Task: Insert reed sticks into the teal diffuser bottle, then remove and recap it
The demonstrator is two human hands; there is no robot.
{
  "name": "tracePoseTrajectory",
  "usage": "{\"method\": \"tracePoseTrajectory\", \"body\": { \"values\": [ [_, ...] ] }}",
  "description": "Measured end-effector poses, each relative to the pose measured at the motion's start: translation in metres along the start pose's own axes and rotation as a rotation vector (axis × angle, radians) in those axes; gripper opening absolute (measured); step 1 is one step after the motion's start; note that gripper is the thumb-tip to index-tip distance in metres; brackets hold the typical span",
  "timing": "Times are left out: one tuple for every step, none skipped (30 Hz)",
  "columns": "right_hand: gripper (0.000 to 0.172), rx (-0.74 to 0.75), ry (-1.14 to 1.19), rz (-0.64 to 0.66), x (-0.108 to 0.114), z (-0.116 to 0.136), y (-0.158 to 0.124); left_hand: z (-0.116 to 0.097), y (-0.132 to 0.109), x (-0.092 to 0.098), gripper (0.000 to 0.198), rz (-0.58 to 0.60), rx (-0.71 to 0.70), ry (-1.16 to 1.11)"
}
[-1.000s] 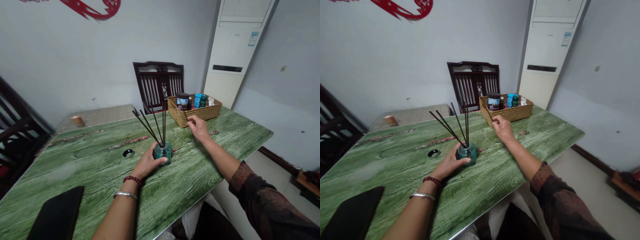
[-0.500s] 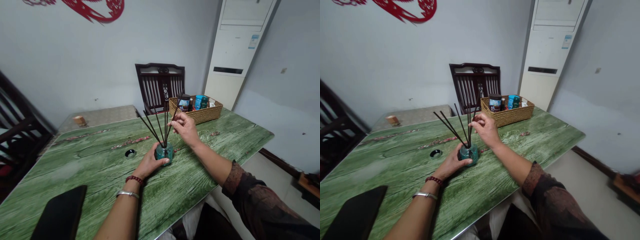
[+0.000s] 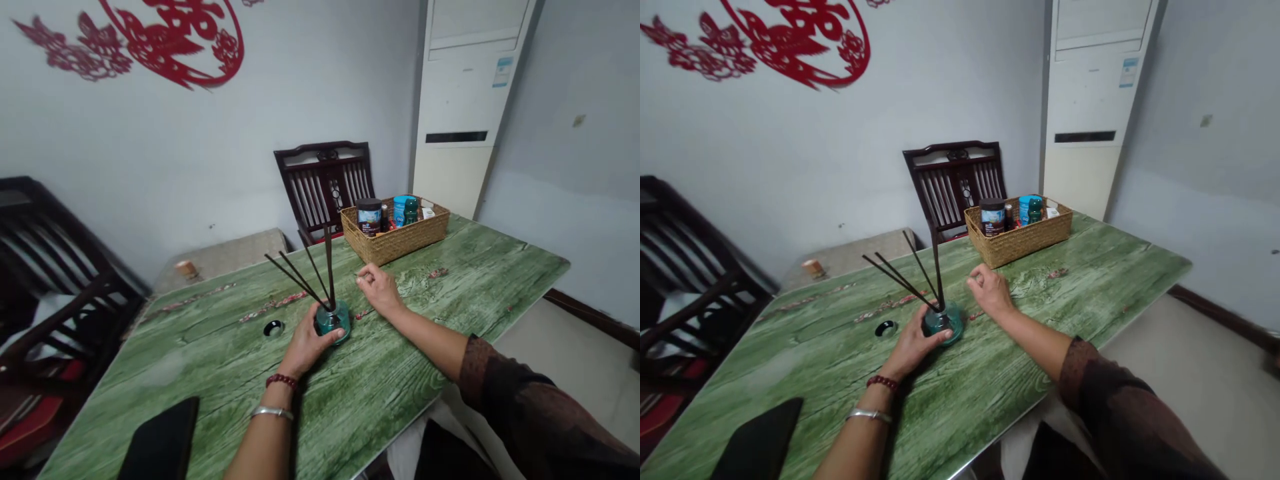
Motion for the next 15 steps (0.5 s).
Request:
{"method": "tracePoseTrajectory", "body": {
  "values": [
    [0.009, -0.071, -0.004, 0.031, -0.008, -0.018, 0.003, 0.003, 0.004, 0.003, 0.071, -0.016, 0.019, 0.008],
    [0.008, -0.140, -0.005, 0.061, -0.016, -0.035, 0.004, 0.007, 0.009, 0.006, 0.069, -0.031, 0.036, 0.015],
    [0.007, -0.201, -0.003, 0.086, -0.023, -0.049, 0.005, 0.012, 0.015, 0.009, 0.068, -0.041, 0.052, 0.023],
    [0.007, -0.249, 0.000, 0.104, -0.029, -0.060, 0.004, 0.017, 0.022, 0.012, 0.066, -0.049, 0.070, 0.031],
    [0.007, -0.281, 0.006, 0.116, -0.034, -0.067, 0.003, 0.024, 0.029, 0.016, 0.066, -0.059, 0.094, 0.030],
    [0.008, -0.295, 0.016, 0.123, -0.037, -0.072, 0.002, 0.031, 0.038, 0.019, 0.066, -0.066, 0.123, 0.020],
    [0.009, -0.298, 0.027, 0.128, -0.040, -0.074, 0.001, 0.038, 0.047, 0.023, 0.067, -0.072, 0.152, -0.005],
    [0.009, -0.295, 0.038, 0.129, -0.041, -0.076, 0.000, 0.046, 0.056, 0.026, 0.069, -0.079, 0.181, -0.038],
    [0.009, -0.293, 0.047, 0.132, -0.042, -0.076, 0.000, 0.052, 0.065, 0.029, 0.071, -0.081, 0.200, -0.057],
    [0.009, -0.289, 0.052, 0.135, -0.042, -0.077, -0.001, 0.058, 0.074, 0.032, 0.073, -0.085, 0.215, -0.070],
    [0.009, -0.285, 0.053, 0.138, -0.043, -0.077, -0.001, 0.063, 0.082, 0.034, 0.074, -0.089, 0.226, -0.075],
    [0.009, -0.280, 0.051, 0.139, -0.043, -0.076, -0.001, 0.067, 0.090, 0.037, 0.075, -0.094, 0.234, -0.075],
    [0.009, -0.276, 0.047, 0.140, -0.043, -0.076, -0.001, 0.071, 0.097, 0.039, 0.076, -0.102, 0.242, -0.081],
    [0.009, -0.273, 0.044, 0.142, -0.044, -0.076, -0.001, 0.075, 0.103, 0.042, 0.077, -0.112, 0.253, -0.091],
    [0.009, -0.271, 0.039, 0.143, -0.044, -0.076, -0.001, 0.078, 0.108, 0.044, 0.077, -0.121, 0.266, -0.108]
  ]
}}
Point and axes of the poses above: each hand's wrist, its own y-axis towards the middle knuckle, its own x-axis out of the back of the hand, z = x × y, the point moved 9 cm from there along y, towards the middle knuckle, and after that the axes turned 10 degrees about y, right-handed, at the moved point
